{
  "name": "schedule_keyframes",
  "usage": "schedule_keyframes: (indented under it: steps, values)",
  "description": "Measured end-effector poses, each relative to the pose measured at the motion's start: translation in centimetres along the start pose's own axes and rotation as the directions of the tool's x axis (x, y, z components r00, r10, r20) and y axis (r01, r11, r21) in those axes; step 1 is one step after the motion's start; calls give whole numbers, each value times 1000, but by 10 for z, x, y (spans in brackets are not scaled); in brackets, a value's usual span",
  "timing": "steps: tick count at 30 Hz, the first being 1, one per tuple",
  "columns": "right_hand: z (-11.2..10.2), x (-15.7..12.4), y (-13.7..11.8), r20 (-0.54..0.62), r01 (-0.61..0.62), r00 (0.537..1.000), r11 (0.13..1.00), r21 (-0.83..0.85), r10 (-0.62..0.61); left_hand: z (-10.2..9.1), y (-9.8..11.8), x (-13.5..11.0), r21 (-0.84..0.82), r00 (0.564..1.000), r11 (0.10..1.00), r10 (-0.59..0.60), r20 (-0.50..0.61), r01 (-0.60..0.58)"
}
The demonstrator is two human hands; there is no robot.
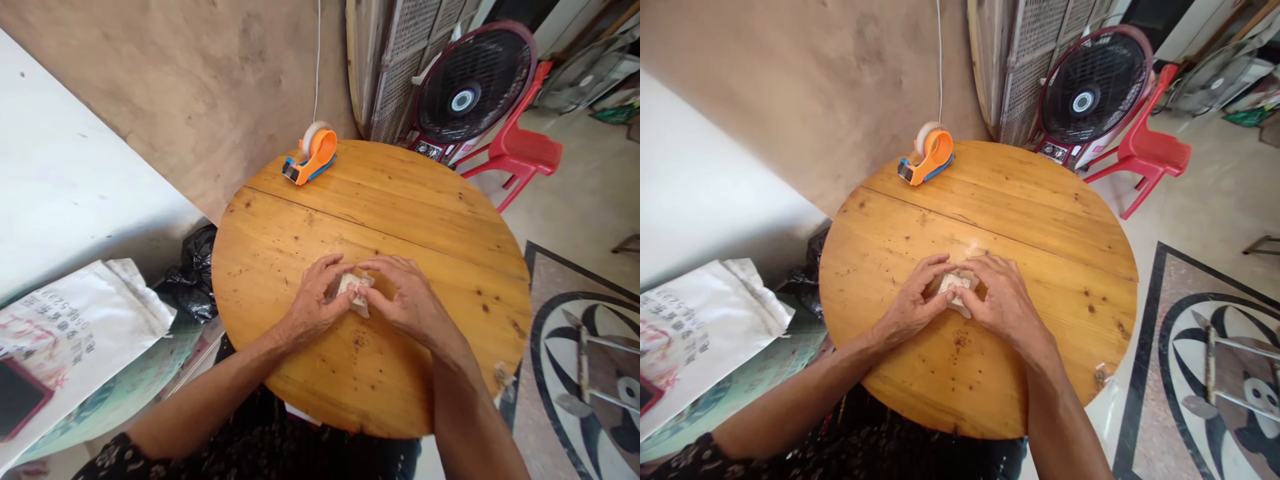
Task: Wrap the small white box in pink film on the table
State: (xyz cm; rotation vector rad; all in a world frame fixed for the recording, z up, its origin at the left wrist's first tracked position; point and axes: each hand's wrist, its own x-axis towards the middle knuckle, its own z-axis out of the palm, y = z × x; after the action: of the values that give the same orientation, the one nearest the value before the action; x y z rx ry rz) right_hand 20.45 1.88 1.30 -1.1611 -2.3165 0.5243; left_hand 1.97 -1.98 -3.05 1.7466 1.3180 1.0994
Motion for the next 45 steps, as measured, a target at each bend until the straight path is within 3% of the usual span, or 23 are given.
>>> schedule_keyframes:
  steps: [9,18,36,39,43,45]
  values:
    - [14,5,0,-76,13,997,998,-62,-18,0,-3,1,13,1000,1000,25,7,-25]
    - [13,5,1,-170,59,983,996,-60,-69,4,-1,1,25,999,999,-44,-20,45]
    - [0,-3,-8,26,261,965,940,-219,-262,3,-1,3,49,1000,999,4,15,-5]
    - [-4,-3,-9,-24,240,969,958,-159,-247,2,0,2,40,1000,999,-20,12,19]
    - [-10,-3,-6,-218,76,971,992,-102,-97,2,2,2,20,998,998,-57,4,57]
    - [-10,-4,-3,-243,26,969,996,-90,-48,2,2,2,15,998,998,-66,15,66]
